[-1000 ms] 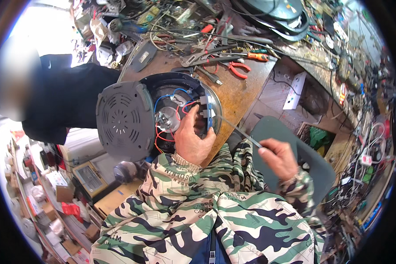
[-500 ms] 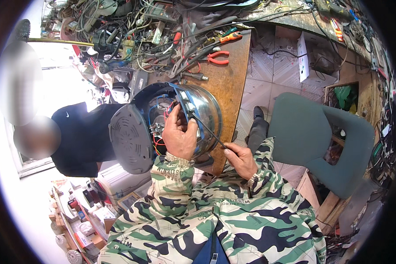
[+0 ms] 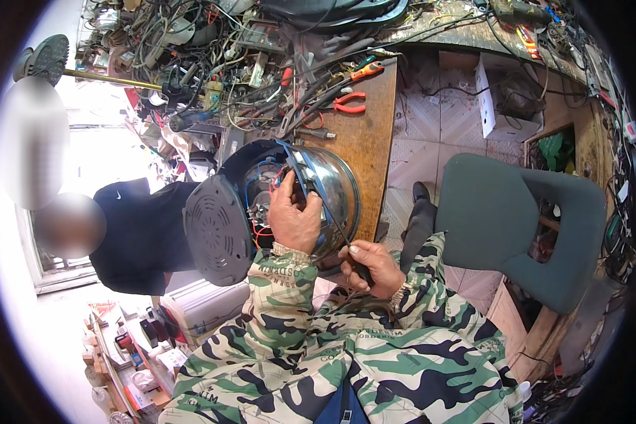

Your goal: The person uses pliers and a screwdriver to strip wires and adjust connections inside a circular electronic device. They manipulate red and blue wires, stripping insulation and tightening components within the device's housing.

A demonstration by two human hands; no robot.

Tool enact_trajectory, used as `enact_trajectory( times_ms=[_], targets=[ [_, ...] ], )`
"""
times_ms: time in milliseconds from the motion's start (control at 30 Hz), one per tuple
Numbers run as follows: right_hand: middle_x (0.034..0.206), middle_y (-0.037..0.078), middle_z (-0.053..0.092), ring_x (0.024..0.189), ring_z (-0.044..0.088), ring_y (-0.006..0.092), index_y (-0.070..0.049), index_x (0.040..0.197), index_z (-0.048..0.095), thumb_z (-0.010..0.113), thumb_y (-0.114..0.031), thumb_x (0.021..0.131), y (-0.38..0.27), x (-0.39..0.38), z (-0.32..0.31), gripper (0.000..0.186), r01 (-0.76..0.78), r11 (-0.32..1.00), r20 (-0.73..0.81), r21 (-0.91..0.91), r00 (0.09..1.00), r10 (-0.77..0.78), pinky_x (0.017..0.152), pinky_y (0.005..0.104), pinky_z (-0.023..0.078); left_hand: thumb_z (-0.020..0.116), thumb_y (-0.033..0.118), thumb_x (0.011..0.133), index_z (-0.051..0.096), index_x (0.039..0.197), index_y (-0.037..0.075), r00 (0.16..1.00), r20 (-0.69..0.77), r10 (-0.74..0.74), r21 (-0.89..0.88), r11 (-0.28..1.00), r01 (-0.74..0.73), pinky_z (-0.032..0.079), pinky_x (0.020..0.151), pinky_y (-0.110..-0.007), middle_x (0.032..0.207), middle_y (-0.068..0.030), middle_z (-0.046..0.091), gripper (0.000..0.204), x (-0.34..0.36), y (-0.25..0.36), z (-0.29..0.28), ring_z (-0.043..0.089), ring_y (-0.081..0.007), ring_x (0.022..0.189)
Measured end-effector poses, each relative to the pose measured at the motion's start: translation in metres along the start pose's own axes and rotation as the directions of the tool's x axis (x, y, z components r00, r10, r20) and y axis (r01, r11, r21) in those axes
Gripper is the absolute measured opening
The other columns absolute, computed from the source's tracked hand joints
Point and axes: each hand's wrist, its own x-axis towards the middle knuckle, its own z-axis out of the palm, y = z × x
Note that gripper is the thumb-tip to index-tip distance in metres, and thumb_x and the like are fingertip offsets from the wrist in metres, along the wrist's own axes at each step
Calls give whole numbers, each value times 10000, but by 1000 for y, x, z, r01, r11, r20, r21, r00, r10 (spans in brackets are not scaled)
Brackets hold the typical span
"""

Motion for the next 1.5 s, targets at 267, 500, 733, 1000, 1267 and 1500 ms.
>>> enact_trajectory(
  times_ms=[267, 500, 733, 1000, 1267, 1500],
  targets=[
    [793, 186, 643, 646, 665, 402, -27, 1167, 670, 703, -204, 995, 28, 18, -1, 249, 124, -188, 225, -974, 536, -814, 540, 460, 518, 690, 34, 888, 603, 1396, -52, 999, 21, -48, 34, 998, 47, 586, 855, -298, 1138, -119, 748, 523, 0, 13, -3, 724, -150, 965],
    [685, 47, 577, 508, 530, 140, -4, 1135, 694, 608, -244, 1080, 22, 16, -18, 260, 171, 874, -123, -455, 960, -252, 448, 303, 396, 684, 18, 898, 583, 1401, -75, 998, 7, -61, -15, 998, 61, 583, 879, -299, 1139, -132, 751, 522, 0, 9, 1, 729, -157, 981],
    [670, 1, 526, 496, 420, 55, 16, 1106, 696, 553, -296, 1109, 4, 24, 0, 343, 199, 869, -78, -452, 962, -261, 426, 226, 326, 685, 13, 899, 577, 1410, -73, 998, -2, -61, -11, 998, 61, 583, 890, -298, 1150, -145, 754, 529, -2, 14, 0, 734, -165, 998],
    [570, -9, 367, 402, 265, 91, -56, 949, 608, 409, -542, 1129, 27, 58, -13, 555, -270, 904, 425, 331, 898, 112, 389, 263, 293, 675, 12, 904, 581, 1396, -69, 995, 49, -92, 22, 996, 91, 571, 862, -278, 1159, -122, 743, 508, -1, 18, 0, 714, -140, 980],
    [622, -9, 501, 483, 407, 97, -54, 827, 592, 559, -463, 1100, 0, 50, -35, 493, 141, 801, -209, -582, 926, -315, 446, 323, 350, 715, 57, 854, 651, 1302, -38, 996, -23, -84, 40, 996, 85, 576, 831, -326, 1066, -131, 772, 462, -3, 5, 3, 735, -173, 915],
    [666, 139, 545, 633, 486, 149, 47, 858, 626, 720, -261, 983, -83, 49, -57, 346, 28, 321, -240, -947, 603, -761, 604, 411, 443, 691, 54, 887, 650, 1275, -43, 998, -39, -55, 199, 978, 62, 574, 804, -314, 1040, -113, 767, 402, -4, 8, 1, 729, -151, 894]
  ],
)
